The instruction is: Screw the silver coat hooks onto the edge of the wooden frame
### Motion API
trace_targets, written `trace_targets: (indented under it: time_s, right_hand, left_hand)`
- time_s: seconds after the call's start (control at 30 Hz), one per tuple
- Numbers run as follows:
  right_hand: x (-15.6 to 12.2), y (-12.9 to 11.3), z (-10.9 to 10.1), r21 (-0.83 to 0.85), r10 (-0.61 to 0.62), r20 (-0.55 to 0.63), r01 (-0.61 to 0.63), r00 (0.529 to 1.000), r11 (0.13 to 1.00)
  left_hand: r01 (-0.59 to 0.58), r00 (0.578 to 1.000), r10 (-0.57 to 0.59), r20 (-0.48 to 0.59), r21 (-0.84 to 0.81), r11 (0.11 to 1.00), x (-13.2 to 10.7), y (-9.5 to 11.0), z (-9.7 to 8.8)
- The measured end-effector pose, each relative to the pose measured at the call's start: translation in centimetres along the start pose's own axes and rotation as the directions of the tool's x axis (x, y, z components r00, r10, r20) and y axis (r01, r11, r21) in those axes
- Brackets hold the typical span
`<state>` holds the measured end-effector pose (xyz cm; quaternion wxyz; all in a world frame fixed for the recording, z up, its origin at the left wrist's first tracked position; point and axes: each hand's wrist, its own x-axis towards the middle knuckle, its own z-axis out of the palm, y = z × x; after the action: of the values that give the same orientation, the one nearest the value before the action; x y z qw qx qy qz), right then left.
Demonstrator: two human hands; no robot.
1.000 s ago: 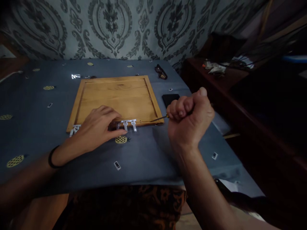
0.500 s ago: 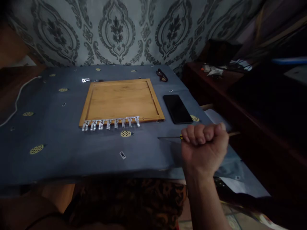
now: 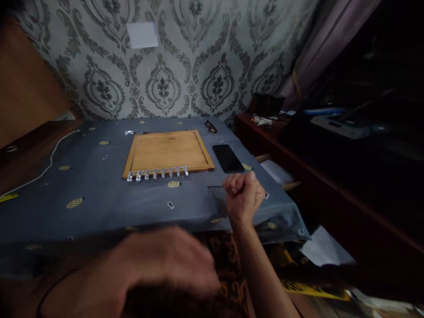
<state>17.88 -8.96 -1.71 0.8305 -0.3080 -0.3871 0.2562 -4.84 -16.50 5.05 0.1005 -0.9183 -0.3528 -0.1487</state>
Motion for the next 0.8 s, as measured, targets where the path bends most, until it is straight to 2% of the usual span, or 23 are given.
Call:
trace_targets:
  time_s: [0.07, 0.17, 0.23, 0.27, 0.33, 0.43, 0.53, 0.6, 0.8]
  right_hand:
    - [-0.3, 0.0, 0.2, -0.019, -0.032, 0.021, 0.032, 0.999, 0.999]
    - [-0.9, 0.1, 0.4, -0.071, -0.064, 0.077, 0.07, 0.995, 0.995]
    - [-1.4, 0.1, 0.4, -0.126, -0.063, 0.146, 0.082, 0.987, 0.989]
    - [-1.7, 0.1, 0.4, -0.161, -0.052, 0.192, 0.084, 0.98, 0.983]
    - [-2.4, 0.1, 0.3, -0.24, -0.013, 0.294, 0.087, 0.956, 0.967]
    - [-3.1, -0.1, 0.1, -0.339, 0.054, 0.417, 0.1, 0.907, 0.935]
    - [-3.4, -0.1, -0.3, -0.37, 0.08, 0.472, 0.115, 0.878, 0.922]
    - [-3.4, 0.0, -0.8, -0.363, 0.073, 0.467, 0.116, 0.881, 0.925]
    - [-4.0, 0.6, -1.9, -0.325, 0.035, 0.355, 0.088, 0.934, 0.942]
  left_hand:
    - [0.027, 0.998, -0.036, -0.054, -0.162, 0.986, 0.0, -1.6, 1.2]
    - [0.172, 0.968, -0.222, -0.12, -0.333, 0.927, 1.0, -5.2, 4.2]
    - [0.227, 0.955, -0.271, -0.124, -0.286, 0.931, 2.1, -7.7, 6.1]
    - [0.232, 0.955, -0.268, -0.126, -0.242, 0.942, 2.7, -8.7, 6.8]
    - [0.22, 0.971, -0.232, -0.063, -0.159, 0.963, 4.0, -9.9, 7.7]
    - [0.183, 0.983, -0.179, 0.044, -0.113, 0.977, 5.6, -10.6, 8.5]
    - [0.155, 0.984, -0.144, 0.108, -0.106, 0.982, 6.9, -10.7, 9.3]
    - [0.151, 0.981, -0.138, 0.138, -0.093, 0.984, 7.5, -10.8, 9.8]
    - [0.158, 0.975, -0.141, 0.175, -0.091, 0.983, 8.2, -11.0, 10.2]
